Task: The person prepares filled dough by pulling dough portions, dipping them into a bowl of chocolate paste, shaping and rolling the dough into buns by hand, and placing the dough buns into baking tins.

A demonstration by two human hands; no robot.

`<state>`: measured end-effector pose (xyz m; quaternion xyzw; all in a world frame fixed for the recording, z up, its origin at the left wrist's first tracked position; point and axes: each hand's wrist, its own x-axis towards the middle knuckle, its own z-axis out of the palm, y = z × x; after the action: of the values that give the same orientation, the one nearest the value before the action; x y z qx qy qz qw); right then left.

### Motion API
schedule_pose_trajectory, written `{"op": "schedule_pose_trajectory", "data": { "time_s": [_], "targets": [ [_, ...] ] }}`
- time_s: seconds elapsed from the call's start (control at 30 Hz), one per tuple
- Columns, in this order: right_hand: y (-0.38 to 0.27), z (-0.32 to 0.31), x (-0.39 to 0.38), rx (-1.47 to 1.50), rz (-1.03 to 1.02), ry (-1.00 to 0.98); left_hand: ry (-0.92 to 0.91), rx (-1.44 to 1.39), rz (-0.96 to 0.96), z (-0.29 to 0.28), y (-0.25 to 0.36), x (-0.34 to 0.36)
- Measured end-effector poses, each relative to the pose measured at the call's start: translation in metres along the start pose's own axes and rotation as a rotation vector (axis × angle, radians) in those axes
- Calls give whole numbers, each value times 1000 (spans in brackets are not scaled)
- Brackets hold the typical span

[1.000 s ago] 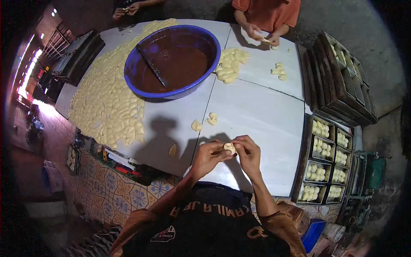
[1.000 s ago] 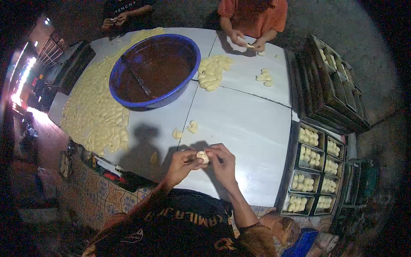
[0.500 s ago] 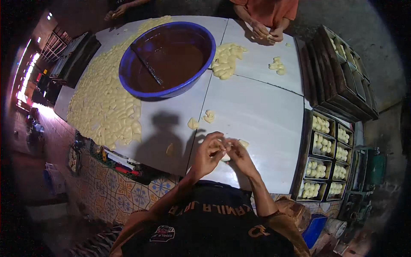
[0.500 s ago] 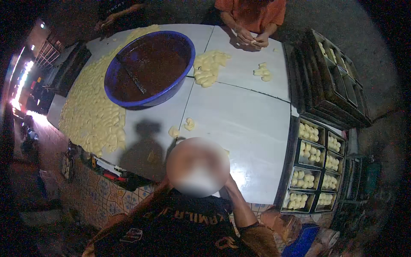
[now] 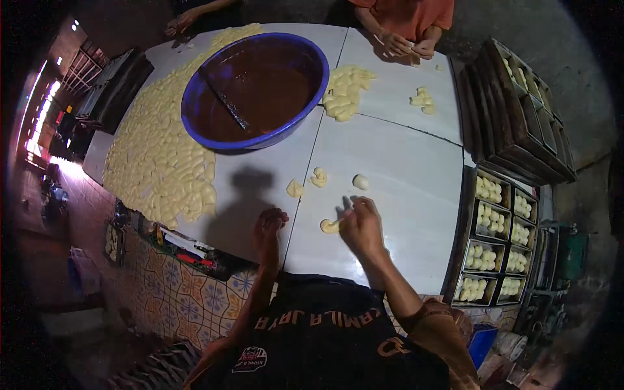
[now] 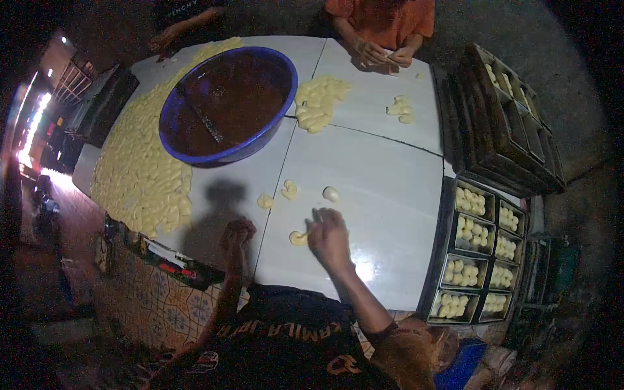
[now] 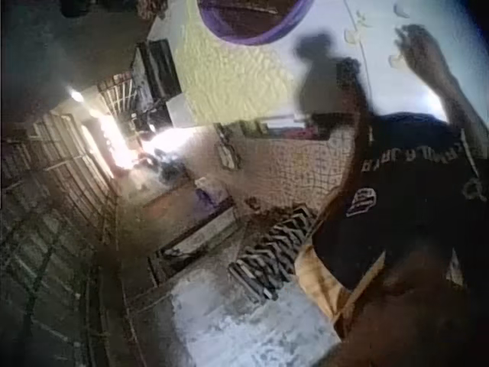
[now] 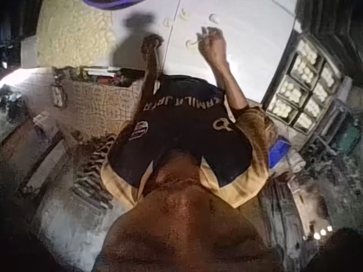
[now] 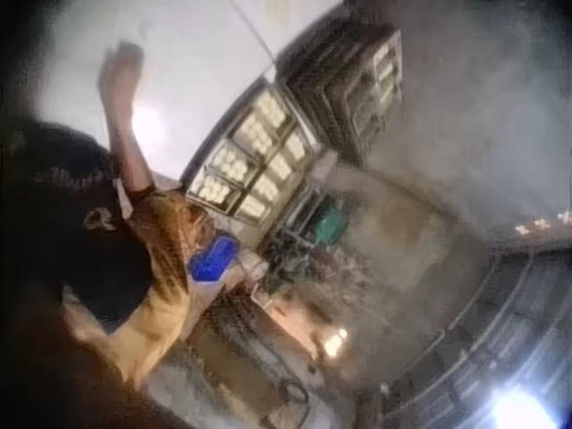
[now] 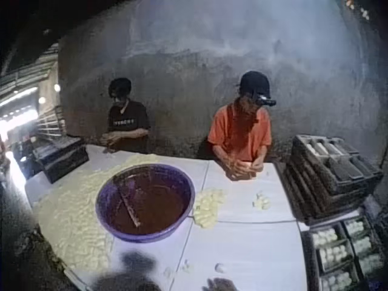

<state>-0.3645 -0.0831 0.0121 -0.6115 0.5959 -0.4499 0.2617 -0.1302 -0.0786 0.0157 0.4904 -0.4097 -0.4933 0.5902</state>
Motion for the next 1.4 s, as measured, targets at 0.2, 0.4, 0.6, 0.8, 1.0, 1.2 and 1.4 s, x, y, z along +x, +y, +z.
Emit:
{"op": "schedule_pose_trajectory", "data": {
  "time_s": [0.2, 0.4, 0.6, 0.8, 1.0, 1.2, 1.4],
  "targets": [
    [-6, 50, -19, 170, -103, -238, -98, -78, -212, 30, 6, -21],
    [-81, 1, -2, 352, -77, -225, -176, -70, -232, 49, 27, -29],
    [-90, -6, 21, 273, -156, -182, -184, 93, -176, 59, 44, -23],
    [-76, 5, 26, 695, -21, -407, -468, -977, -598, 79, 54, 0],
    [-29, -7, 43, 863, 114, -426, -724, -711, -306, 98, 81, 142],
    [-24, 2, 42, 959, 195, -276, -503, 924, -197, 59, 70, 305],
    [-15, 6, 39, 1078, 281, -224, -475, 1068, -209, 62, 70, 278]
  ]
}}
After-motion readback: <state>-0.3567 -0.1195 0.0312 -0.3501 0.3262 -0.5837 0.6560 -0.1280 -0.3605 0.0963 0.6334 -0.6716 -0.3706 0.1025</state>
